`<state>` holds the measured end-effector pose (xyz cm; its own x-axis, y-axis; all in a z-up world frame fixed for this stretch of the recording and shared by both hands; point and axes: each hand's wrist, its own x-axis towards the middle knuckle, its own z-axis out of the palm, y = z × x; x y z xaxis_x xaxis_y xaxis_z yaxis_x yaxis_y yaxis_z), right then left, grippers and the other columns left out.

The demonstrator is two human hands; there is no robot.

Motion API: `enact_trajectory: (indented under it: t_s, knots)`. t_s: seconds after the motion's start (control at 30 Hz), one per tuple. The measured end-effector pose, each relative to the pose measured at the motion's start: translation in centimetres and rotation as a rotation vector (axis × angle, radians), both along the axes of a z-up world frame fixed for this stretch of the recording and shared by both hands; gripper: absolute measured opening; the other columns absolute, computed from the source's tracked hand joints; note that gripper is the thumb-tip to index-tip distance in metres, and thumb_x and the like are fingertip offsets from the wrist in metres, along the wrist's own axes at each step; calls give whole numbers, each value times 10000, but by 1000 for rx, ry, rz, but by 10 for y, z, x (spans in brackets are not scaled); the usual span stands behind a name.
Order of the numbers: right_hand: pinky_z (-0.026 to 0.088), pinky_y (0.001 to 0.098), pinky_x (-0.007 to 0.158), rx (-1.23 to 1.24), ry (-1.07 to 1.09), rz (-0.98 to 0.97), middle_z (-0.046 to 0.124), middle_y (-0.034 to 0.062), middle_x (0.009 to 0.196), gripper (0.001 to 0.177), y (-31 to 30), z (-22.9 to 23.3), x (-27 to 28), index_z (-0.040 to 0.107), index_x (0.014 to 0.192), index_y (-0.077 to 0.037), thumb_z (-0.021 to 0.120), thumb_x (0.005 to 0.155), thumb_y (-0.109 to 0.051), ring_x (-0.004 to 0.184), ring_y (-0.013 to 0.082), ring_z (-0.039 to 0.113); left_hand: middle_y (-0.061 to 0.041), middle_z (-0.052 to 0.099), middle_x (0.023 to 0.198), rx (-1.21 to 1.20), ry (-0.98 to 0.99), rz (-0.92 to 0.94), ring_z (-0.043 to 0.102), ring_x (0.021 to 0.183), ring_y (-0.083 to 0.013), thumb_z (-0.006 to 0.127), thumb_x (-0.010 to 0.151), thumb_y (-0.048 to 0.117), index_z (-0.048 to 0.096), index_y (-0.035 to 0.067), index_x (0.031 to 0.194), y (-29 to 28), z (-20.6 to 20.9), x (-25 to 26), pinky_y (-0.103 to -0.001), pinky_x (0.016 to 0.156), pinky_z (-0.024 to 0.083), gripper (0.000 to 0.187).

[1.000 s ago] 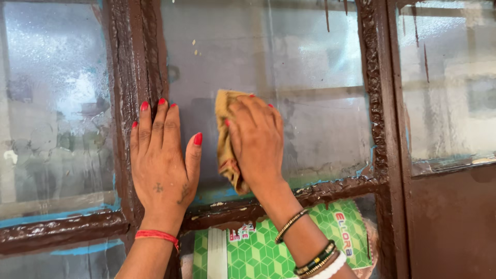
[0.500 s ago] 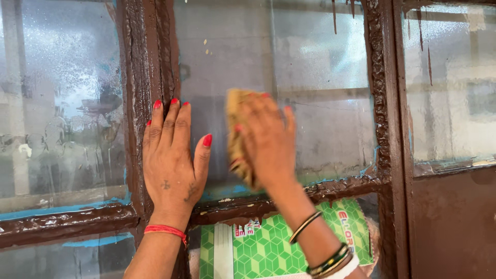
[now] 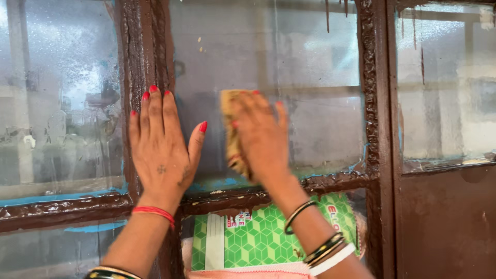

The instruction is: The person cleans a glass window pane by spraying a liquid from a pink bottle and wiping the glass with a cloth, handling both the bottle and the cloth simultaneously or in alternation.

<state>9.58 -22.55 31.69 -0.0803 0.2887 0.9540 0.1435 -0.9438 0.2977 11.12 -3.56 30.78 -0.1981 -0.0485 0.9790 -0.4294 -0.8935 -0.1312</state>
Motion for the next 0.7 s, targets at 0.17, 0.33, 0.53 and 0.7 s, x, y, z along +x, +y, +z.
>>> enact_trajectory:
  t_s: [0.17,0.33,0.53,0.7]
  knots:
    - [324,477,1229,247,-146,129,556,91,1477,415,-31,35,18,599,1396,-81,555,984,-83,1436,311,454,-274,451,1512,85,-28,51,389,1455,-428,584,1031,493,459,-32,1497,9,33,4,-564,1186,307,713]
    - [338,483,1217,181,-176,108,547,139,1461,393,28,33,32,588,1364,-36,573,974,-81,1434,343,458,-282,402,1560,103,-51,32,335,1500,-446,574,1070,436,435,-39,1541,8,30,11,-561,1200,314,683]
    - [352,514,1171,27,-85,145,593,129,1417,387,21,9,12,621,1311,-54,598,927,-87,1388,314,486,-233,389,1613,66,-16,26,344,1516,-416,556,1089,371,411,-43,1553,11,25,13,-561,1219,306,638]
    - [347,495,1196,200,-177,215,597,138,1417,361,11,44,26,624,1332,-40,591,973,-60,1379,331,476,-207,388,1617,40,-35,-8,361,1505,-395,536,1044,217,403,-13,1552,11,27,18,-540,1216,306,573]
